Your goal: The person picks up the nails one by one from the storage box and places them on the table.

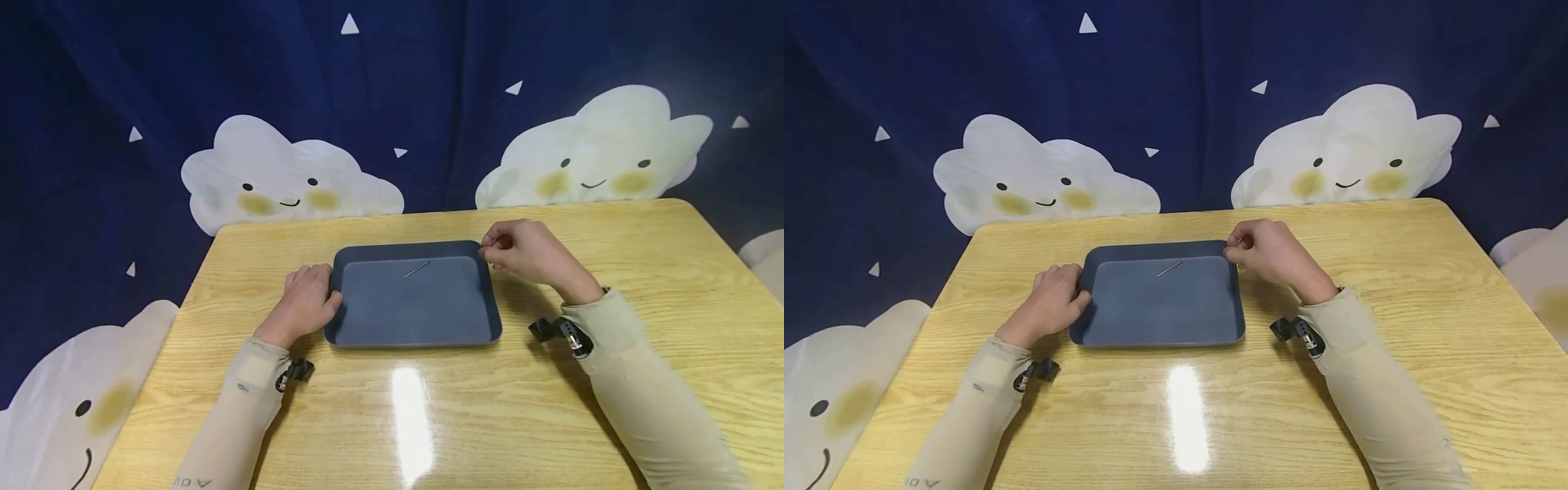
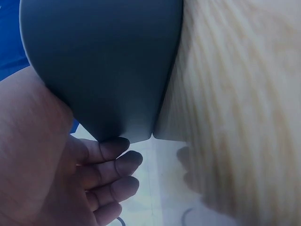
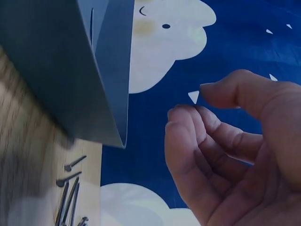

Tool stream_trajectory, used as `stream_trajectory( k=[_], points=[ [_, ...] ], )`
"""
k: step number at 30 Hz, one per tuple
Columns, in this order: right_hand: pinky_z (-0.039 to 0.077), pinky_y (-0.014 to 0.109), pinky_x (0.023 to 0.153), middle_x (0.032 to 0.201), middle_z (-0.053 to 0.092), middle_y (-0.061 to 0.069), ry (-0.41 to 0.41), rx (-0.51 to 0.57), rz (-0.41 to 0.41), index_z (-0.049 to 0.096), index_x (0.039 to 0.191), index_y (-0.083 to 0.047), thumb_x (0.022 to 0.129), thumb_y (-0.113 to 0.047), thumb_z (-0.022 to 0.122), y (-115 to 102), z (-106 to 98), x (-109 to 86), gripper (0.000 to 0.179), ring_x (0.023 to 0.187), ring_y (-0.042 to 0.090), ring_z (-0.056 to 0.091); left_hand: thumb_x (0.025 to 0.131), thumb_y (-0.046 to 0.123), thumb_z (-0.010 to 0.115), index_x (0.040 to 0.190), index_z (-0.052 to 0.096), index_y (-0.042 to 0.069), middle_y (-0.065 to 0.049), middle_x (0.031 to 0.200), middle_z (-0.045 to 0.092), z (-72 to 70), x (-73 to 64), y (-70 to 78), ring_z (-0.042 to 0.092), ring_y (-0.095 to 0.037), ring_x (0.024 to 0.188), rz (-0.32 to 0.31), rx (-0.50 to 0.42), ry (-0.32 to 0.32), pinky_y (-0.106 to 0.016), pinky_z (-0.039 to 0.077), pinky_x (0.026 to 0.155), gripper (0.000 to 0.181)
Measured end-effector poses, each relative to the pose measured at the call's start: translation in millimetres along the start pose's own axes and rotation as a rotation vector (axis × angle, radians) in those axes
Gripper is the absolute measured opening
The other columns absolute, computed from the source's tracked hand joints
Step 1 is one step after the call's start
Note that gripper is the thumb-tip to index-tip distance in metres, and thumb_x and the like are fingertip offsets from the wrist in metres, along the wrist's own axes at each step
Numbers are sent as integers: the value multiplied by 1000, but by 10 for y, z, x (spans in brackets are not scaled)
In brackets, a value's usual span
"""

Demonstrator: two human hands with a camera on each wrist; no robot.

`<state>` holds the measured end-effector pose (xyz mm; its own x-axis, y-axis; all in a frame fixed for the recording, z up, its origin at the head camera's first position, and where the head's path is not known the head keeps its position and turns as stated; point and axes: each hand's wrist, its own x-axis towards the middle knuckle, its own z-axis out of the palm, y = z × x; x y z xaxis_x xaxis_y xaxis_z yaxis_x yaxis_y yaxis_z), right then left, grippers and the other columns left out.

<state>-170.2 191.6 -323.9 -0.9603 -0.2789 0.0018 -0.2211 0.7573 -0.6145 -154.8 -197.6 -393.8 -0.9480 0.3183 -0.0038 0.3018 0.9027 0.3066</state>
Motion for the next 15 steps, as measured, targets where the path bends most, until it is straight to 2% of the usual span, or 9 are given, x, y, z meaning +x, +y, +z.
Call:
stream_trajectory(
  k=[6,15],
  points=[
    [48,25,61,84,73,4,-4,-12,-7,74,96,-11,93,-21,69,-56,93,30,11,71,13,62,102,27,51,121,56,2,-14,107,62,21,7,-14,47,-32,95,3,-1,-6,-53,35,96,32],
    [48,28,65,87,73,4,-5,-61,-53,74,94,-13,93,-20,69,-92,179,99,9,74,16,62,101,27,50,119,56,2,-12,105,61,3,6,-21,47,-31,94,1,0,2,-52,34,95,31]
  ],
)
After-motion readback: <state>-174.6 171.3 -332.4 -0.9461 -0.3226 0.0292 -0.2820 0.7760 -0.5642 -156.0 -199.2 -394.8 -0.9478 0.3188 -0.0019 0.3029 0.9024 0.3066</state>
